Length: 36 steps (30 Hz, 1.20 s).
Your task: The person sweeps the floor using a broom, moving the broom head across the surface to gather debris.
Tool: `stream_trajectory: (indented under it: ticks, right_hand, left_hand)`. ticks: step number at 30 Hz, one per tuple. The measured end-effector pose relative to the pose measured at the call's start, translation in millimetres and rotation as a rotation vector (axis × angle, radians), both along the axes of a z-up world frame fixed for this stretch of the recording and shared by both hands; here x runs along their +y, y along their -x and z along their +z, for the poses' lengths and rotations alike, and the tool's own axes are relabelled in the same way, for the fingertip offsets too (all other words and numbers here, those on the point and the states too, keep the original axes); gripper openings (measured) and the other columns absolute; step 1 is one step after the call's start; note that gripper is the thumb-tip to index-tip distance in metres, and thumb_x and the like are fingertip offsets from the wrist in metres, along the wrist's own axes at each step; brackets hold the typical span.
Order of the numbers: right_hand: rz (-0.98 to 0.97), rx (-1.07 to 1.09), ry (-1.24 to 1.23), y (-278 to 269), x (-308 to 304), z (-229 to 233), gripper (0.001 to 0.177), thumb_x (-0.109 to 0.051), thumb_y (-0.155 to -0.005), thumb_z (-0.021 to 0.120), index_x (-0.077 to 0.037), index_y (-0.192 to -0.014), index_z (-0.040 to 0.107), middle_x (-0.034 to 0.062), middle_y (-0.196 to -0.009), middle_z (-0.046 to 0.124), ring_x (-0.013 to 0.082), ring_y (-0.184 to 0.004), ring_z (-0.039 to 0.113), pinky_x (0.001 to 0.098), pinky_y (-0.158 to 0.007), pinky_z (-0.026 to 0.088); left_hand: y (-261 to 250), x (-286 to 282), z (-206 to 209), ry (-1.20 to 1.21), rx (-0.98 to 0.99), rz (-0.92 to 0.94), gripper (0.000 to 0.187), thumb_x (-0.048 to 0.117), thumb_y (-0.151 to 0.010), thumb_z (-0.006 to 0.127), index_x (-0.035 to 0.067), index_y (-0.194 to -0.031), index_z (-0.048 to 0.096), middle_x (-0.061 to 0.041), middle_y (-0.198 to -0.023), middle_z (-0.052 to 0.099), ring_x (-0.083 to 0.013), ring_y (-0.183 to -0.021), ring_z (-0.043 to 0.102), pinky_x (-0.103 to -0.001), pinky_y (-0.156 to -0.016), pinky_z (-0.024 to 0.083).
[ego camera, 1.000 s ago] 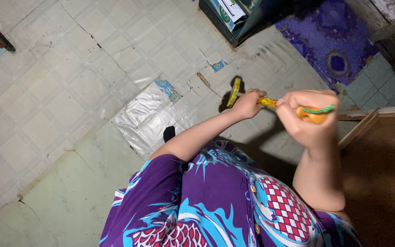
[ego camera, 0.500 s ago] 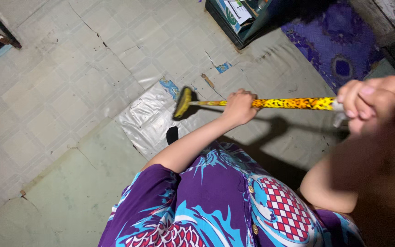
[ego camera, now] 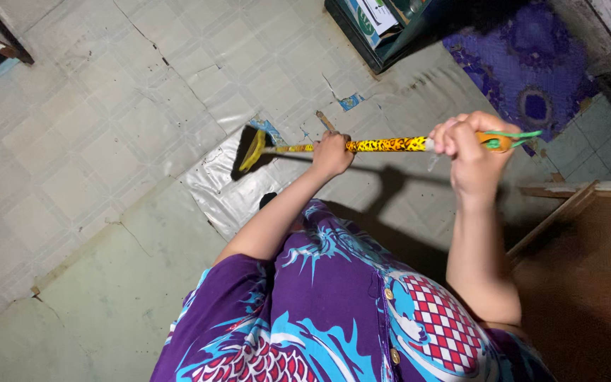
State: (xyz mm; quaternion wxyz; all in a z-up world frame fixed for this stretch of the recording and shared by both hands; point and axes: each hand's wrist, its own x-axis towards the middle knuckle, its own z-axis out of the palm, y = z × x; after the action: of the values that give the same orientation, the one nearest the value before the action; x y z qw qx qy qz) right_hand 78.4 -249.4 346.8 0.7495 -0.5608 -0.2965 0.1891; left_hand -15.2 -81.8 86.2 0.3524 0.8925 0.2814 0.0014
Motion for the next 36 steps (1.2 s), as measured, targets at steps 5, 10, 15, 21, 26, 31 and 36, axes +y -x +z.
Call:
stream_trajectory:
  ticks: [5, 10, 15, 21, 26, 31, 36]
  right_hand:
    - [-0.027, -0.140, 0.042, 14.4, 6.5, -6.3, 0.030, 0.015, -0.098, 0.045, 0.001, -0.070, 0.045, 0.0109, -0.071, 0.053, 0.0182, -0.060, 0.054, 0.0373, -0.068, 0.053]
    - [-0.137, -0.187, 0.082, 33.3, 7.3, -11.2, 0.032, 0.015, -0.099, 0.048, 0.002, -0.070, 0.042, 0.0099, -0.072, 0.055, 0.0180, -0.069, 0.058, 0.0371, -0.074, 0.055]
    - [-0.202, -0.345, 0.249, 40.2, -5.5, 5.9, 0.035, 0.014, -0.098, 0.055, 0.000, -0.070, 0.040, 0.0077, -0.071, 0.056, 0.0161, -0.070, 0.058, 0.0324, -0.071, 0.051]
    - [-0.264, -0.561, 0.494, 36.7, -37.4, 26.8, 0.035, 0.011, -0.097, 0.061, 0.000, -0.073, 0.039, 0.0079, -0.068, 0.052, 0.0123, -0.061, 0.050, 0.0294, -0.063, 0.043]
    - [-0.276, -0.585, 0.532, 36.0, -63.6, 34.9, 0.037, 0.007, -0.099, 0.062, -0.003, -0.073, 0.037, 0.0065, -0.065, 0.047, 0.0120, -0.060, 0.046, 0.0287, -0.061, 0.042]
    - [-0.335, -0.415, 0.526, 26.3, -104.2, 44.2, 0.040, 0.002, -0.101, 0.060, -0.007, -0.072, 0.035, 0.0034, -0.064, 0.041, 0.0124, -0.057, 0.040, 0.0295, -0.060, 0.039]
    - [-0.384, -0.205, 0.298, 14.2, -166.2, 62.4, 0.043, -0.004, -0.103, 0.059, -0.011, -0.070, 0.033, 0.0002, -0.062, 0.035, 0.0129, -0.055, 0.035, 0.0302, -0.060, 0.036]
  left_hand:
    - [-29.4, 12.2, -15.2, -0.008, -0.128, 0.066, 0.019, 0.020, -0.084, 0.065, 0.009, -0.098, 0.072, -0.015, -0.112, 0.066, -0.0350, -0.120, 0.057, -0.063, -0.090, 0.047]
    - [-66.2, 15.9, -27.2, 0.026, -0.244, 0.065, 0.017, 0.023, -0.089, 0.064, 0.008, -0.096, 0.069, -0.015, -0.109, 0.066, -0.0358, -0.115, 0.058, -0.057, -0.087, 0.050]
    - [-98.6, -26.4, -31.2, 0.130, -0.299, 0.027, 0.030, 0.036, -0.095, 0.065, 0.006, -0.093, 0.068, -0.013, -0.105, 0.066, -0.0362, -0.113, 0.061, -0.054, -0.083, 0.050]
    - [-112.2, -107.2, -10.3, 0.287, -0.415, -0.070, 0.031, 0.036, -0.095, 0.068, 0.005, -0.093, 0.068, -0.016, -0.099, 0.066, -0.0385, -0.105, 0.064, -0.050, -0.085, 0.050]
    - [-112.3, -135.9, 19.8, 0.385, -0.423, -0.223, 0.018, 0.024, -0.089, 0.068, 0.006, -0.091, 0.070, -0.015, -0.097, 0.069, -0.0364, -0.104, 0.066, -0.048, -0.087, 0.052]
    - [-109.6, -144.2, 71.3, 0.218, -0.488, -0.375, 0.019, 0.018, -0.077, 0.068, 0.008, -0.094, 0.071, -0.012, -0.099, 0.071, -0.0341, -0.109, 0.065, -0.052, -0.091, 0.051]
    - [-92.1, -133.2, 126.9, 0.146, -0.378, -0.490, 0.027, 0.026, -0.070, 0.076, 0.008, -0.089, 0.073, -0.009, -0.095, 0.073, -0.0309, -0.107, 0.064, -0.053, -0.089, 0.049]
